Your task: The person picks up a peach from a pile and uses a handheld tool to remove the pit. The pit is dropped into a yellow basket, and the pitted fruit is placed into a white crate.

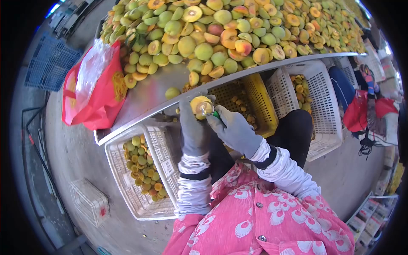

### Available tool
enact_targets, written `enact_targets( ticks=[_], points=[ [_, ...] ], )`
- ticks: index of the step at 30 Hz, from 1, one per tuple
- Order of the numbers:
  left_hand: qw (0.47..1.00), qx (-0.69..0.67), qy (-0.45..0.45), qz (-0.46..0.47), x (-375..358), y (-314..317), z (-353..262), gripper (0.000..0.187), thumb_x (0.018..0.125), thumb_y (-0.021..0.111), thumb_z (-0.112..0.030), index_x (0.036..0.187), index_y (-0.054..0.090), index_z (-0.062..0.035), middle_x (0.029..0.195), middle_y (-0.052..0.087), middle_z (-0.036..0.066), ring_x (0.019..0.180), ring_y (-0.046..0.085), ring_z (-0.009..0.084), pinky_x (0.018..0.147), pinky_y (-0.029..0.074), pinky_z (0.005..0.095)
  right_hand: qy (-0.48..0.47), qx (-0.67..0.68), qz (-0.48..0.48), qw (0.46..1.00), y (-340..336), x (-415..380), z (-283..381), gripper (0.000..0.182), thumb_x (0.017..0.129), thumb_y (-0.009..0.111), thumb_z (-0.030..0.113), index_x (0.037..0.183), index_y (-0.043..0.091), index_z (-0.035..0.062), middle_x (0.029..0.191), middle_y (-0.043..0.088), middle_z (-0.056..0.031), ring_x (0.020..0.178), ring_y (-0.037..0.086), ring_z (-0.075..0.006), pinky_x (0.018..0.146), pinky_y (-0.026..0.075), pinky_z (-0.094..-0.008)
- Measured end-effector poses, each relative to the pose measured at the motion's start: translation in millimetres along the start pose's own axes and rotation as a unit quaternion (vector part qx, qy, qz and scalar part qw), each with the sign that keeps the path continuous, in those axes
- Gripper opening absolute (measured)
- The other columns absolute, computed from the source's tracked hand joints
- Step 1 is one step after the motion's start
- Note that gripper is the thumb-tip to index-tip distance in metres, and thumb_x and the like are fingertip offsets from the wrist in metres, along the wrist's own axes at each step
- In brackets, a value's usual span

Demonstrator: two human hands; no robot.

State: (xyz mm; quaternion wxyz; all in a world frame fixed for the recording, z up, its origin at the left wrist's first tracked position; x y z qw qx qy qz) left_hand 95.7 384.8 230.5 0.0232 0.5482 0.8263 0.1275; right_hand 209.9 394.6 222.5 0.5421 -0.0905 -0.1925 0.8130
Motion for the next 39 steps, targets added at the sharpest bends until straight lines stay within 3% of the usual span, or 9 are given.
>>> enact_targets(
  ticks=[9, 11, 13, 20, 23, 27, 29, 34, 39],
  points=[
    [0.982, -0.156, -0.004, -0.109, -30.5, -6.2, 9.2, 0.036, 0.103, 0.048, -0.032, 0.104, 0.061, 0.0019, 0.093, 0.07, 0.012, 0.075, 0.064, 0.0153, 0.068, 0.052, 0.0263, -0.024, -0.087, -0.059, 0.994, 0.3, -38.4, 17.0, 0.025, 0.099, 0.051, 0.024, 0.101, 0.061, 0.001, 0.081, 0.063, -0.0297, 0.08, 0.061, -0.0493, 0.065, 0.049, -0.0521],
    [0.974, -0.19, -0.037, -0.121, -35.8, -1.6, 19.7, 0.03, 0.102, 0.053, -0.028, 0.099, 0.06, 0.0002, 0.092, 0.069, 0.01, 0.07, 0.063, 0.0142, 0.064, 0.051, 0.0253, -0.053, -0.047, -0.024, 0.997, -2.2, -41.7, 23.9, 0.028, 0.102, 0.045, 0.021, 0.106, 0.062, -0.0006, 0.086, 0.066, -0.0243, 0.074, 0.064, -0.0451, 0.068, 0.05, -0.0468],
    [0.962, -0.204, -0.127, -0.132, -42.2, -0.4, 23.9, 0.029, 0.101, 0.055, -0.028, 0.093, 0.062, -0.0011, 0.088, 0.069, 0.009, 0.066, 0.061, 0.013, 0.061, 0.05, 0.0253, 0.193, 0.151, 0.067, 0.967, 12.7, -49.9, -11.2, 0.031, 0.106, 0.043, 0.033, 0.099, 0.06, 0.008, 0.065, 0.052, 0.0015, 0.046, 0.044, -0.008, 0.042, 0.036, -0.0253],
    [0.978, -0.093, -0.181, -0.031, -37.8, -1.5, 18.4, 0.041, 0.099, 0.056, -0.036, 0.079, 0.063, -0.0007, 0.07, 0.067, 0.009, 0.06, 0.063, 0.0197, 0.059, 0.051, 0.0329, 0.422, 0.428, 0.255, 0.758, 15.1, -82.2, 22.3, 0.039, 0.104, 0.041, 0.048, 0.084, 0.048, 0.0154, 0.057, 0.03, 0.0106, 0.043, 0.024, -0.0021, 0.039, 0.016, -0.0205],
    [0.947, 0.307, -0.094, 0.009, -30.0, 2.1, -15.2, 0.038, 0.098, 0.052, -0.038, 0.092, 0.069, -0.0042, 0.073, 0.07, 0.009, 0.066, 0.067, 0.0249, 0.064, 0.052, 0.0348, 0.415, 0.504, 0.274, 0.706, 15.9, -80.7, 20.6, 0.043, 0.104, 0.038, 0.053, 0.08, 0.045, 0.0175, 0.055, 0.023, 0.0109, 0.04, 0.021, -0.0018, 0.038, 0.013, -0.0199],
    [0.963, 0.261, -0.057, 0.043, -27.8, 16.9, 2.6, 0.041, 0.099, 0.051, -0.04, 0.091, 0.07, -0.0046, 0.072, 0.069, 0.009, 0.066, 0.067, 0.0241, 0.065, 0.051, 0.0341, 0.42, 0.541, 0.297, 0.666, 9.3, -80.4, 10.4, 0.046, 0.104, 0.035, 0.055, 0.076, 0.043, 0.0186, 0.053, 0.028, 0.0091, 0.036, 0.018, -0.0029, 0.031, 0.012, -0.0208],
    [0.974, -0.1, -0.174, 0.107, -30.1, 36.3, 27.3, 0.042, 0.099, 0.052, -0.037, 0.081, 0.069, -0.0029, 0.068, 0.065, 0.007, 0.059, 0.06, 0.0167, 0.06, 0.049, 0.0339, 0.411, 0.603, 0.349, 0.588, 6.8, -83.4, 8.0, 0.048, 0.103, 0.033, 0.056, 0.077, 0.045, 0.0175, 0.052, 0.03, 0.0085, 0.036, 0.021, -0.0031, 0.03, 0.015, -0.0208],
    [0.979, -0.034, -0.118, 0.166, -23.9, 45.2, 39.4, 0.035, 0.101, 0.051, -0.028, 0.09, 0.066, 0.0008, 0.082, 0.066, 0.006, 0.072, 0.057, 0.0086, 0.066, 0.049, 0.0246, 0.378, 0.692, 0.389, 0.477, 5.7, -85.6, -1.4, 0.048, 0.105, 0.031, 0.052, 0.082, 0.048, 0.0142, 0.053, 0.033, 0.0069, 0.037, 0.026, -0.0056, 0.031, 0.021, -0.0217],
    [0.919, -0.256, -0.273, 0.121, -34.5, 54.6, 58.8, 0.04, 0.101, 0.045, -0.035, 0.098, 0.064, 0.0003, 0.077, 0.065, 0.01, 0.066, 0.062, 0.0163, 0.06, 0.054, 0.029, 0.377, 0.652, 0.339, 0.564, 11.4, -76.5, -32.2, 0.047, 0.104, 0.035, 0.054, 0.088, 0.051, 0.0132, 0.056, 0.035, 0.0075, 0.041, 0.029, -0.0032, 0.036, 0.02, -0.0207]
  ],
)
Point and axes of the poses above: each hand's wrist, its own x-axis towards the middle knuckle, its own y-axis out of the palm, z = x × y, the point moved 7 cm from there along x, towards the middle knuckle
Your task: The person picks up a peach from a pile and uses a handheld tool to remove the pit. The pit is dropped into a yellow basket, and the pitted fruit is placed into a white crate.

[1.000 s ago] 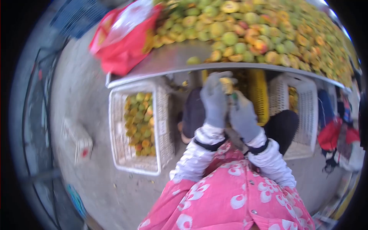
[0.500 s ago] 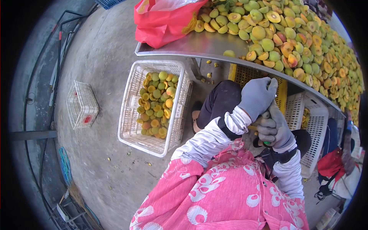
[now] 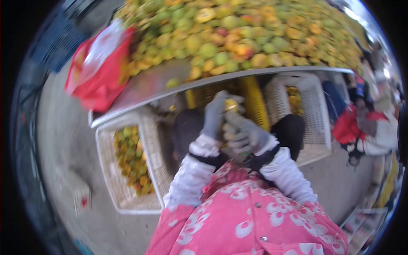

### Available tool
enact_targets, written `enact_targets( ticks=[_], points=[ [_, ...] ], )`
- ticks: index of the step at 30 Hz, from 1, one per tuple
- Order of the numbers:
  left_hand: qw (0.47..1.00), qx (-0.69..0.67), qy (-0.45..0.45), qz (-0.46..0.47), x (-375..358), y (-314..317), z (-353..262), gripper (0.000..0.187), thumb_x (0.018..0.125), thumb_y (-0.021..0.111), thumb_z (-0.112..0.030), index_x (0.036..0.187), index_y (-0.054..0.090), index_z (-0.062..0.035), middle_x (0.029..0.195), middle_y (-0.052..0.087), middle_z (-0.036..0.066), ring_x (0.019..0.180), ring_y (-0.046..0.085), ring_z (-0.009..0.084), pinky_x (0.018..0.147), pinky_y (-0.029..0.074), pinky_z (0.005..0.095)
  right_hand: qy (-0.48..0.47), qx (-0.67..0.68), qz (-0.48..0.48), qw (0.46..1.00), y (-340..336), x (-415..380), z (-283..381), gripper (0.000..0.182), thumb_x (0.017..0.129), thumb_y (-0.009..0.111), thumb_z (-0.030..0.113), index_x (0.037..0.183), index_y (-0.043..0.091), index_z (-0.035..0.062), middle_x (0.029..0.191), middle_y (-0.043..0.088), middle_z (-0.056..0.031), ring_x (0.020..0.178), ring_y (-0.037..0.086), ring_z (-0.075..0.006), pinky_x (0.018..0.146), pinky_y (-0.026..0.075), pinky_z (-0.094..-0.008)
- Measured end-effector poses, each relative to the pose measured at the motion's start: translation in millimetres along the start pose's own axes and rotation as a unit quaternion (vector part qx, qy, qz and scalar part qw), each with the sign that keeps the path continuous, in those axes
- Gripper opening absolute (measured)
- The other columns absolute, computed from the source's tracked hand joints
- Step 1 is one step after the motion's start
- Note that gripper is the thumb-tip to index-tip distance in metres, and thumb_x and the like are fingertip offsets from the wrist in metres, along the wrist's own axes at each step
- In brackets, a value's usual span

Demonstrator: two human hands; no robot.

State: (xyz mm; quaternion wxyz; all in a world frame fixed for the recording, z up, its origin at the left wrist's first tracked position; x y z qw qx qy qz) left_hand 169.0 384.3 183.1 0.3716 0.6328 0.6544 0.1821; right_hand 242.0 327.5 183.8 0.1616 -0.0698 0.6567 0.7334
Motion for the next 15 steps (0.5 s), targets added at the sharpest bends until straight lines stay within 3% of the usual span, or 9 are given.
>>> enact_targets(
  ticks=[1, 3, 4, 6, 8, 10, 11, 14, 15],
  points=[
    [0.999, 0.016, 0.016, -0.024, 7.8, -14.0, 12.3, 0.048, 0.101, 0.046, -0.043, 0.103, 0.063, 0.0021, 0.079, 0.066, 0.012, 0.062, 0.061, 0.0167, 0.058, 0.053, 0.0284, -0.012, -0.128, -0.039, 0.991, -12.9, -2.4, 7.2, 0.048, 0.1, 0.043, 0.059, 0.087, 0.051, 0.0134, 0.055, 0.034, 0.0079, 0.043, 0.031, -0.0035, 0.037, 0.023, -0.0216],
    [0.988, -0.142, -0.044, -0.033, 15.9, -34.5, 39.5, 0.057, 0.099, 0.047, -0.053, 0.105, 0.064, 0.0016, 0.082, 0.068, 0.013, 0.063, 0.061, 0.0162, 0.057, 0.052, 0.0271, -0.099, -0.224, -0.133, 0.96, -10.4, -9.5, 18.0, 0.042, 0.098, 0.054, 0.051, 0.089, 0.052, 0.0104, 0.055, 0.039, 0.0071, 0.043, 0.033, -0.0055, 0.038, 0.026, -0.0231],
    [0.992, -0.108, -0.027, -0.056, 22.2, -46.2, 43.3, 0.056, 0.099, 0.048, -0.051, 0.106, 0.063, 0.0016, 0.083, 0.068, 0.012, 0.064, 0.061, 0.0158, 0.058, 0.052, 0.0271, -0.101, -0.24, -0.208, 0.943, -15.9, -12.4, 21.5, 0.038, 0.099, 0.055, 0.047, 0.09, 0.053, 0.01, 0.057, 0.042, 0.0059, 0.043, 0.036, -0.0066, 0.038, 0.028, -0.0236],
    [0.973, 0.041, 0.143, -0.178, 18.6, -37.1, 16.0, 0.05, 0.1, 0.05, -0.046, 0.105, 0.063, 0.0019, 0.085, 0.068, 0.011, 0.068, 0.062, 0.0147, 0.062, 0.052, 0.0265, -0.179, -0.259, -0.262, 0.912, -32.4, -18.8, 36.0, 0.032, 0.099, 0.056, 0.041, 0.094, 0.054, 0.0093, 0.059, 0.046, 0.0029, 0.044, 0.04, -0.0089, 0.04, 0.031, -0.0255],
    [0.969, 0.056, 0.138, -0.198, 22.7, -46.4, 9.8, 0.044, 0.101, 0.05, -0.04, 0.11, 0.062, 0.0013, 0.088, 0.066, 0.008, 0.072, 0.061, 0.0131, 0.064, 0.052, 0.0265, -0.245, -0.276, -0.31, 0.876, -48.8, -27.4, 46.4, 0.026, 0.099, 0.057, 0.035, 0.097, 0.054, 0.0087, 0.061, 0.051, -0.0002, 0.045, 0.044, -0.0113, 0.041, 0.035, -0.0274],
    [0.964, 0.072, 0.13, -0.22, 24.1, -56.0, 8.8, 0.04, 0.101, 0.05, -0.035, 0.115, 0.06, 0.0007, 0.092, 0.065, 0.006, 0.075, 0.06, 0.0115, 0.067, 0.052, 0.0264, -0.204, -0.602, -0.5, 0.589, -56.1, -47.5, 62.4, 0.025, 0.097, 0.057, 0.029, 0.103, 0.052, 0.0058, 0.068, 0.061, -0.0121, 0.056, 0.062, -0.0264, 0.049, 0.046, -0.0395],
    [0.972, 0.062, 0.13, -0.187, 25.6, -53.1, 8.0, 0.033, 0.101, 0.053, -0.029, 0.111, 0.061, 0.0008, 0.093, 0.066, 0.006, 0.076, 0.061, 0.0123, 0.067, 0.052, 0.0259, -0.263, -0.626, -0.48, 0.555, -40.8, -44.8, 63.7, 0.026, 0.096, 0.058, 0.028, 0.104, 0.051, 0.0043, 0.072, 0.062, -0.0215, 0.065, 0.065, -0.0355, 0.056, 0.047, -0.0453],
    [0.972, 0.08, 0.16, -0.153, 22.2, -44.3, 9.9, 0.022, 0.098, 0.057, -0.017, 0.109, 0.062, 0.0001, 0.095, 0.067, 0.006, 0.076, 0.062, 0.0122, 0.068, 0.052, 0.0246, -0.332, -0.597, -0.473, 0.557, -17.6, -38.7, 59.9, 0.025, 0.095, 0.059, 0.028, 0.101, 0.052, 0.004, 0.074, 0.063, -0.0227, 0.069, 0.066, -0.0395, 0.06, 0.048, -0.0469],
    [0.963, 0.109, 0.195, -0.15, 18.7, -40.6, 5.5, 0.019, 0.096, 0.059, -0.011, 0.112, 0.062, -0.0007, 0.097, 0.066, 0.005, 0.075, 0.061, 0.0114, 0.067, 0.051, 0.0237, -0.316, -0.563, -0.478, 0.595, -21.1, -37.8, 57.5, 0.024, 0.094, 0.06, 0.027, 0.099, 0.053, 0.0038, 0.075, 0.064, -0.0235, 0.073, 0.065, -0.0427, 0.062, 0.048, -0.0487]
  ],
)
Point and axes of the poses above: each hand's wrist, its own x-axis towards the middle knuckle, its own y-axis out of the palm, z = x × y, the point moved 7 cm from there along x, towards the middle knuckle
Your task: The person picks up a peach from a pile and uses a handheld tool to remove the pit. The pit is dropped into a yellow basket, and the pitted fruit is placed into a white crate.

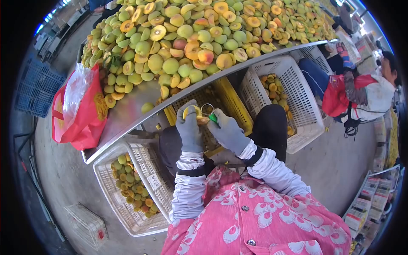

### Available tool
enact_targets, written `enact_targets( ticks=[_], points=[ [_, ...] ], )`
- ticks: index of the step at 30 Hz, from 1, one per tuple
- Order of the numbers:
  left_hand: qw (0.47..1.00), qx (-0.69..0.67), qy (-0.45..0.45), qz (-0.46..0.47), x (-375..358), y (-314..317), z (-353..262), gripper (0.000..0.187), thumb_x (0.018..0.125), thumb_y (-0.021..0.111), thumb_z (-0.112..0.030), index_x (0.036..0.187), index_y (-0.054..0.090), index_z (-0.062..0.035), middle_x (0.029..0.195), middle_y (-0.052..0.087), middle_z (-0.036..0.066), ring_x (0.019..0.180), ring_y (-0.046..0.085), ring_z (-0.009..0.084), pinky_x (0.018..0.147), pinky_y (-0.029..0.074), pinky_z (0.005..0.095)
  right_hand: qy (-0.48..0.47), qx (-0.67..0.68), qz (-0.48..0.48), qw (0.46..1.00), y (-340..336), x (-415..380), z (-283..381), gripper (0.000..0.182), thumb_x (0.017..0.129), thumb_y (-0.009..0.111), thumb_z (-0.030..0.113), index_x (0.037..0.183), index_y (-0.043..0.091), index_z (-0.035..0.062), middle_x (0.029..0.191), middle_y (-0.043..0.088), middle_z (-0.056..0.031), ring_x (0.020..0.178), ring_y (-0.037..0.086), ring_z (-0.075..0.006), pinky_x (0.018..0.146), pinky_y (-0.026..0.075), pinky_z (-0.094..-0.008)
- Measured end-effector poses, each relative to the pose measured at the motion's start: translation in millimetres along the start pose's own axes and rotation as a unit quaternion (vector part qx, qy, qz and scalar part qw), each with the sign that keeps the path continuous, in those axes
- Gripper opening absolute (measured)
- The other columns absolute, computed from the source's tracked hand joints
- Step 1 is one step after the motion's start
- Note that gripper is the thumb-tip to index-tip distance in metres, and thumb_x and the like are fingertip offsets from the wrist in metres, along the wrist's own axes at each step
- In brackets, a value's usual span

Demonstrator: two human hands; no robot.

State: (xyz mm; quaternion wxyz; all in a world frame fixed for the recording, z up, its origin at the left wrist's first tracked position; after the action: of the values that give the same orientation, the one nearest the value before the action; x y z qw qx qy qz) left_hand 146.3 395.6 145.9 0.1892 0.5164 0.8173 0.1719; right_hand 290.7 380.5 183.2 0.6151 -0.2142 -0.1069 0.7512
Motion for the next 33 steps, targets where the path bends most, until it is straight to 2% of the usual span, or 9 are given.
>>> enact_targets(
  ticks=[8, 10, 13, 15, 21, 23, 26, 28, 33],
  points=[
    [0.995, -0.02, -0.078, 0.062, -11.1, 17.0, -10.8, 0.021, 0.096, 0.057, -0.008, 0.116, 0.06, -0.0025, 0.101, 0.063, 0.005, 0.077, 0.058, 0.008, 0.065, 0.05, 0.0208, -0.084, -0.135, -0.079, 0.984, -15.2, -2.7, 16.6, 0.025, 0.095, 0.058, 0.029, 0.1, 0.052, 0.0047, 0.075, 0.064, -0.0229, 0.073, 0.064, -0.0437, 0.065, 0.05, -0.0518],
    [0.938, 0.239, 0.235, 0.086, -20.9, 25.8, -31.3, 0.02, 0.097, 0.056, -0.01, 0.115, 0.061, -0.0026, 0.1, 0.064, 0.006, 0.077, 0.059, 0.0094, 0.064, 0.05, 0.0228, -0.098, -0.182, -0.05, 0.977, -5.5, 0.8, 15.7, 0.02, 0.094, 0.06, 0.022, 0.101, 0.052, 0.0053, 0.074, 0.064, -0.022, 0.072, 0.066, -0.04, 0.06, 0.048, -0.0504],
    [0.997, 0.074, 0.005, -0.001, -12.8, 3.6, 2.1, 0.026, 0.097, 0.056, -0.016, 0.115, 0.06, 0.0026, 0.103, 0.064, 0.011, 0.087, 0.061, 0.0148, 0.077, 0.051, 0.0274, -0.096, -0.234, -0.052, 0.966, 8.7, 7.8, -2.6, 0.019, 0.095, 0.054, 0.022, 0.101, 0.049, 0.0046, 0.079, 0.066, -0.0235, 0.078, 0.066, -0.044, 0.068, 0.05, -0.0532],
    [0.98, 0.194, 0.026, -0.044, -28.0, 6.1, -17.6, 0.021, 0.097, 0.057, -0.012, 0.113, 0.063, 0.0003, 0.102, 0.066, 0.009, 0.086, 0.063, 0.0163, 0.078, 0.051, 0.0285, -0.084, -0.248, -0.03, 0.965, 23.3, 5.4, -4.5, 0.019, 0.095, 0.053, 0.021, 0.102, 0.049, 0.0042, 0.081, 0.067, -0.024, 0.079, 0.067, -0.0439, 0.068, 0.051, -0.0535],
    [0.796, 0.49, 0.314, -0.165, -75.5, -63.8, -128.7, 0.02, 0.09, 0.064, -0.007, 0.108, 0.063, 0.0006, 0.105, 0.065, 0.015, 0.095, 0.062, 0.0264, 0.089, 0.049, 0.0362, 0.083, -0.246, -0.072, 0.963, -1.4, 59.1, -107.2, 0.026, 0.095, 0.056, 0.027, 0.102, 0.05, 0.0027, 0.082, 0.067, -0.0252, 0.081, 0.066, -0.0453, 0.069, 0.05, -0.055],
    [0.609, 0.695, 0.233, -0.304, -73.2, -135.3, -157.4, 0.027, 0.089, 0.067, -0.009, 0.114, 0.062, -0.0004, 0.112, 0.064, 0.019, 0.104, 0.061, 0.0321, 0.095, 0.047, 0.0406, 0.101, -0.167, -0.074, 0.978, -6.4, 60.4, -109.0, 0.03, 0.095, 0.057, 0.031, 0.1, 0.051, 0.0022, 0.083, 0.066, -0.0263, 0.081, 0.064, -0.0476, 0.069, 0.049, -0.0548],
    [0.542, 0.688, 0.245, -0.417, -46.2, -151.7, -191.8, 0.04, 0.083, 0.07, -0.008, 0.12, 0.061, 0.0015, 0.118, 0.063, 0.02, 0.114, 0.057, 0.0379, 0.098, 0.046, 0.0435, 0.097, -0.132, -0.025, 0.986, 12.7, 55.4, -99.2, 0.029, 0.095, 0.059, 0.03, 0.104, 0.052, 0.0032, 0.089, 0.066, -0.028, 0.088, 0.062, -0.0483, 0.074, 0.048, -0.0523],
    [0.677, 0.62, 0.303, -0.255, 11.4, -130.8, -185.1, 0.048, 0.083, 0.07, -0.01, 0.128, 0.057, -0.0002, 0.128, 0.058, 0.024, 0.119, 0.055, 0.0409, 0.1, 0.045, 0.0441, 0.055, -0.116, 0.015, 0.992, 32.3, 49.6, -108.8, 0.033, 0.093, 0.062, 0.032, 0.108, 0.054, 0.004, 0.094, 0.066, -0.027, 0.094, 0.062, -0.047, 0.077, 0.049, -0.0498],
    [0.549, 0.764, 0.335, -0.057, 185.2, -53.1, -165.2, 0.066, 0.087, 0.066, -0.026, 0.145, 0.042, -0.005, 0.146, 0.044, 0.023, 0.128, 0.049, 0.0388, 0.104, 0.043, 0.0443, 0.034, -0.075, 0.039, 0.996, 38.7, 23.0, -97.0, 0.031, 0.093, 0.064, 0.033, 0.106, 0.058, 0.0059, 0.087, 0.068, -0.0217, 0.081, 0.068, -0.0386, 0.071, 0.051, -0.0452]
  ],
)
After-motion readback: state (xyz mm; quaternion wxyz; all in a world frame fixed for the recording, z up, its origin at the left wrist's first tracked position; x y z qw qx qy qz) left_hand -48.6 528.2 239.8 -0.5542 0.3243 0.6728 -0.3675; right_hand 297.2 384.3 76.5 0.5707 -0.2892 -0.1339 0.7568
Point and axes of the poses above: each hand's wrist, its own x-axis towards the middle knuckle, its own y-axis out of the palm, z = x × y, the point moved 7 cm from there along x, towards the middle knuckle
